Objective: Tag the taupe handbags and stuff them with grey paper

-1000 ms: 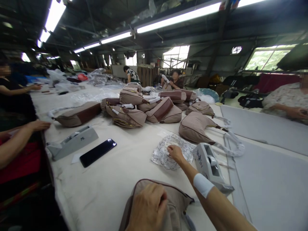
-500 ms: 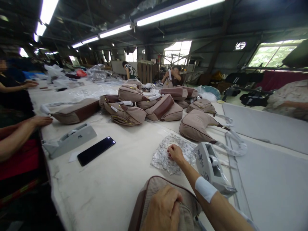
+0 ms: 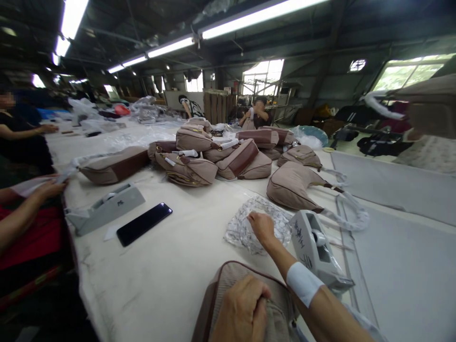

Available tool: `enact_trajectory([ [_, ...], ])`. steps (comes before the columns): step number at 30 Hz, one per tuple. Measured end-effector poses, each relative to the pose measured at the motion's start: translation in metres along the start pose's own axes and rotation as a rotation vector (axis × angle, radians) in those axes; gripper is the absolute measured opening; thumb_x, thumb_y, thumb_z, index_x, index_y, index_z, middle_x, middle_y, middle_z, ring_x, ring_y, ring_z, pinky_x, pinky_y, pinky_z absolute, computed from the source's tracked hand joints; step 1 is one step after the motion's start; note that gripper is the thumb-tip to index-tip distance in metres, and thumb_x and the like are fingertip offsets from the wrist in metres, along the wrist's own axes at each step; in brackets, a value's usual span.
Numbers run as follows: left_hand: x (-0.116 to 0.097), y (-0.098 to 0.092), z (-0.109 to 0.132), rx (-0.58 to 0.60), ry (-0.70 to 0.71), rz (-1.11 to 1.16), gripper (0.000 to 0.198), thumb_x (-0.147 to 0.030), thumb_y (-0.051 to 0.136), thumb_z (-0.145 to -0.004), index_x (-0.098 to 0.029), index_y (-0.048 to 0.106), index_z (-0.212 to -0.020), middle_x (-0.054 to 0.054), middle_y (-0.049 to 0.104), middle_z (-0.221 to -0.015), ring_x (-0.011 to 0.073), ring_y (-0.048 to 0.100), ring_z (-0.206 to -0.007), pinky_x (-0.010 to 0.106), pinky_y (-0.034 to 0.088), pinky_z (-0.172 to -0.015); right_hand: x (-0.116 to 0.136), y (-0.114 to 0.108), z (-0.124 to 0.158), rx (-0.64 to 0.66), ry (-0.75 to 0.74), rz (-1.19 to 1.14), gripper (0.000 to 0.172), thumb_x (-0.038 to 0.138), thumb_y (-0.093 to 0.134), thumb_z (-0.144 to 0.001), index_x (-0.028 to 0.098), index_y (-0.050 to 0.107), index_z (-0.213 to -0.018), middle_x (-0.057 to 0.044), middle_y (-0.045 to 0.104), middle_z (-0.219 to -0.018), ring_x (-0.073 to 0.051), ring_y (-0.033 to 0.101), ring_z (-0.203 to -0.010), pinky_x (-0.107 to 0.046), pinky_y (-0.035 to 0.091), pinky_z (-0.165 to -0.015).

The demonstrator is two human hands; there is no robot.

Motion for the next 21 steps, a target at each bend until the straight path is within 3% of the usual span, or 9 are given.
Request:
enact_trajectory([
  [6, -0.008, -0.007, -0.001, -0.044, -0.035, 0.058, 0.022, -0.004, 0.037, -0.073, -0.016, 0.056, -0.074, 0.006, 0.059, -0.07, 0.0163, 0.056, -0.067, 0.024, 0.04, -0.061, -0.012, -0.04, 0.004, -0.035, 0.052, -0.156, 0.019, 0.026, 0.044, -0.081, 0.017, 0.056, -0.07, -0.002, 0.059, -0.053, -0.015, 0.057, -0.056, -0.024, 0.038, -0.06],
  [10, -0.009, -0.014, -0.002, -0.012, -0.163, 0.137, 0.023, -0.005, 0.037, -0.073, -0.016, 0.057, -0.071, 0.006, 0.06, -0.075, 0.0165, 0.057, -0.074, 0.026, 0.041, -0.07, -0.013, -0.074, 0.038, 0.047, 0.037, -0.336, 0.025, 0.037, 0.036, -0.086, 0.018, 0.047, -0.076, 0.002, 0.054, -0.05, -0.011, 0.048, -0.044, -0.021, 0.037, -0.047],
  [12, -0.007, -0.018, -0.002, 0.003, -0.231, 0.183, 0.022, -0.007, 0.038, -0.072, -0.016, 0.059, -0.071, 0.005, 0.061, -0.076, 0.0164, 0.056, -0.077, 0.026, 0.041, -0.073, -0.005, -0.09, 0.069, 0.176, -0.039, -0.492, 0.029, 0.044, 0.037, -0.087, 0.018, 0.045, -0.077, 0.004, 0.051, -0.051, -0.009, 0.046, -0.044, -0.02, 0.036, -0.046],
  [14, -0.005, -0.022, -0.003, 0.019, -0.311, 0.251, 0.022, -0.015, 0.039, -0.078, -0.016, 0.06, -0.072, 0.003, 0.06, -0.072, 0.0161, 0.055, -0.071, 0.026, 0.042, -0.069, 0.007, -0.1, 0.104, 0.399, -0.128, -0.671, 0.031, 0.048, 0.043, -0.086, 0.018, 0.044, -0.077, 0.005, 0.048, -0.053, -0.008, 0.045, -0.045, -0.019, 0.034, -0.046],
  [17, -0.004, -0.025, -0.006, 0.069, -0.376, 0.357, 0.043, -0.038, 0.028, -0.089, -0.015, 0.06, -0.072, 0.003, 0.059, -0.069, 0.0161, 0.054, -0.064, 0.026, 0.042, -0.063, 0.022, -0.104, 0.146, 0.646, -0.211, -0.775, 0.03, 0.045, 0.049, -0.085, 0.017, 0.045, -0.075, 0.004, 0.047, -0.056, -0.007, 0.042, -0.046, -0.018, 0.031, -0.044],
  [19, -0.004, -0.025, -0.007, 0.078, -0.351, 0.327, 0.046, -0.045, 0.031, -0.089, -0.015, 0.061, -0.073, 0.004, 0.061, -0.073, 0.0171, 0.055, -0.07, 0.026, 0.041, -0.066, 0.028, -0.099, 0.158, 0.621, -0.247, -0.739, 0.029, 0.042, 0.049, -0.085, 0.016, 0.047, -0.072, 0.004, 0.046, -0.055, -0.007, 0.041, -0.047, -0.019, 0.031, -0.045],
  [21, -0.004, -0.024, -0.007, 0.058, -0.328, 0.231, 0.034, -0.041, 0.042, -0.086, -0.016, 0.062, -0.075, 0.002, 0.061, -0.077, 0.0175, 0.055, -0.075, 0.025, 0.041, -0.069, 0.028, -0.092, 0.16, 0.461, -0.271, -0.715, 0.024, 0.038, 0.051, -0.085, 0.016, 0.051, -0.074, 0.003, 0.049, -0.058, -0.009, 0.045, -0.052, -0.02, 0.036, -0.049],
])
Point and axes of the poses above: each hand's wrist, its own z-axis away from the middle knuckle, its own y-axis out of the palm, x = y × z, the point moved 3 cm from there along -z, towards the middle knuckle
